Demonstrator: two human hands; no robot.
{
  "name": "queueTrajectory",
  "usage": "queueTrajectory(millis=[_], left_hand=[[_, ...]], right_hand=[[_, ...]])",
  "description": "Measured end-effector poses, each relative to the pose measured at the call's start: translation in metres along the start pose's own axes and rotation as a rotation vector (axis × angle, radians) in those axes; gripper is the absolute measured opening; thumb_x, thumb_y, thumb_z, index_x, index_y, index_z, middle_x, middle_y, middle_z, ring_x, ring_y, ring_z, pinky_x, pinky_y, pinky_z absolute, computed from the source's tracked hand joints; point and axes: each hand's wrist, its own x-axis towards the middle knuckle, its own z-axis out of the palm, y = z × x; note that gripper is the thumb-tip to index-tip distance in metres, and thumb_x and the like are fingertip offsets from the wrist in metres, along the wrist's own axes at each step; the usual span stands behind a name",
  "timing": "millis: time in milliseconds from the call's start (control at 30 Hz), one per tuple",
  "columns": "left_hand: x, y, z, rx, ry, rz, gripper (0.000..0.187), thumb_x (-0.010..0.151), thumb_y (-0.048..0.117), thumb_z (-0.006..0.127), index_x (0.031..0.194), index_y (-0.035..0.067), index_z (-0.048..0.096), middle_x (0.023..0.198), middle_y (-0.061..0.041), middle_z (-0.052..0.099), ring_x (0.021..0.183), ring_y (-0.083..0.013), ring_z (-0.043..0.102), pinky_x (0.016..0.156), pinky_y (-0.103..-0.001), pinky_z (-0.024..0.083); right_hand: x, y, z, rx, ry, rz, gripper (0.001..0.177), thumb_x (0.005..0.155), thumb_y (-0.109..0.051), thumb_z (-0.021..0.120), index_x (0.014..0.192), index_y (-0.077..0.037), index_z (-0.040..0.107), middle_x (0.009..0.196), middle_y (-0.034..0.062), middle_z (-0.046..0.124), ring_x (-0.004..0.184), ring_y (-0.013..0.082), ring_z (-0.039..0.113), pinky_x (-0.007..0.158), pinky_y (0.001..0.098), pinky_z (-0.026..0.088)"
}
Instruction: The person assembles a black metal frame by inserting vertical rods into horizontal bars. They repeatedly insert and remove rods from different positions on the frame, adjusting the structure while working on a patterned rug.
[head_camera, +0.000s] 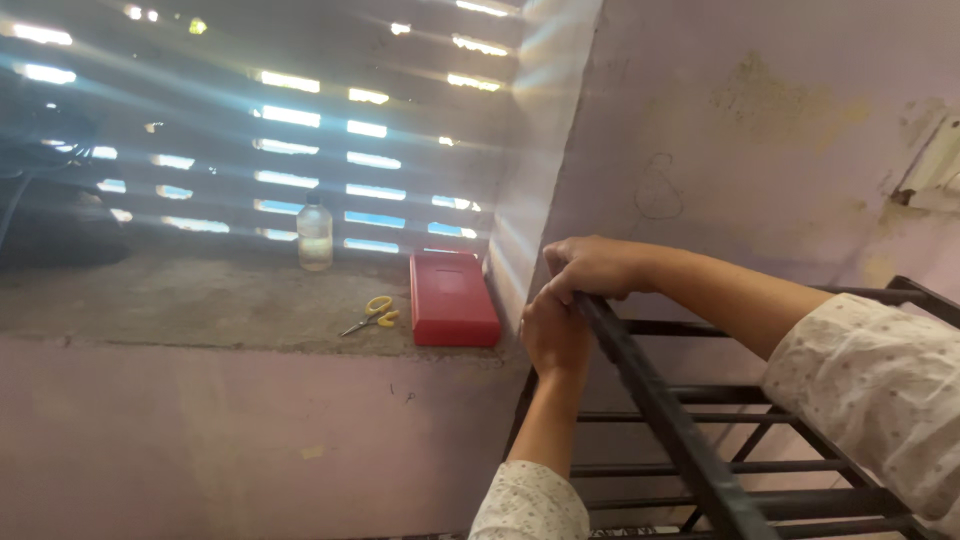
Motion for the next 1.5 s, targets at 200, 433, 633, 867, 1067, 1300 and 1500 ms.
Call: queueTrajectory(millis=[200,433,633,867,1067,1300,1500], left_hand=[[0.000,0.001,0.000,-0.010,0.005,-0.018,0.025,0.088,0.029,0.064,0.085,0.007,0.076,0.083,-0.020,0.073,0.086,-0.0414,0.071,0.077,-0.052,0.054],[0.001,0.000,0.009,0.027,-0.020,-0.008,0.027,0.092,0.029,0.064,0.085,0.005,0.074,0.085,-0.021,0.073,0.087,-0.0428,0.070,0.079,-0.053,0.054],[-0.005,-0.001,0.009,-0.045,-0.039,-0.043,0.024,0.088,0.026,0.060,0.088,0.008,0.076,0.086,-0.019,0.075,0.088,-0.0386,0.073,0.078,-0.051,0.056],[-0.007,0.013,0.003,-0.006,-0.055,-0.030,0.028,0.086,0.031,0.064,0.087,0.006,0.076,0.086,-0.021,0.074,0.090,-0.0411,0.071,0.082,-0.052,0.055],[-0.009,0.020,0.013,-0.011,-0.109,-0.045,0.028,0.090,0.028,0.061,0.086,0.004,0.075,0.088,-0.021,0.074,0.089,-0.0405,0.072,0.081,-0.052,0.055],[-0.006,0.019,0.029,-0.011,-0.140,-0.072,0.027,0.089,0.028,0.061,0.088,0.006,0.076,0.087,-0.018,0.075,0.088,-0.0379,0.073,0.079,-0.050,0.056],[-0.016,0.033,0.019,-0.073,-0.127,-0.044,0.027,0.090,0.026,0.062,0.087,0.003,0.076,0.088,-0.020,0.075,0.090,-0.0399,0.072,0.080,-0.051,0.055]], right_hand=[[0.006,0.009,-0.001,0.063,-0.023,0.008,0.027,0.071,-0.017,0.069,0.093,-0.002,0.062,0.070,0.0108,0.058,0.052,0.0203,0.050,0.040,0.0363,0.035],[0.001,0.021,-0.007,-0.021,-0.036,-0.109,0.026,0.073,-0.018,0.067,0.094,-0.004,0.063,0.067,0.0108,0.062,0.051,0.0177,0.056,0.043,0.0329,0.041],[-0.011,0.009,-0.003,0.047,-0.001,0.068,0.027,0.079,-0.021,0.064,0.099,-0.004,0.061,0.070,0.0130,0.057,0.053,0.0238,0.048,0.044,0.0405,0.037],[-0.010,0.020,-0.004,-0.147,0.030,-0.096,0.031,0.076,-0.025,0.065,0.098,-0.004,0.066,0.086,0.0185,0.073,0.081,0.0302,0.071,0.074,0.0439,0.053],[-0.020,0.031,-0.020,-0.119,-0.016,-0.134,0.032,0.073,-0.023,0.066,0.100,-0.005,0.063,0.081,0.0129,0.068,0.069,0.0243,0.063,0.060,0.0406,0.049],[-0.030,0.026,-0.018,0.039,0.041,0.123,0.029,0.079,-0.021,0.063,0.104,-0.007,0.061,0.075,0.0110,0.057,0.055,0.0209,0.047,0.043,0.0370,0.034],[-0.033,0.045,-0.025,-0.149,0.001,-0.272,0.028,0.077,-0.022,0.063,0.100,-0.008,0.063,0.071,0.0105,0.069,0.061,0.0164,0.062,0.051,0.0289,0.044]])
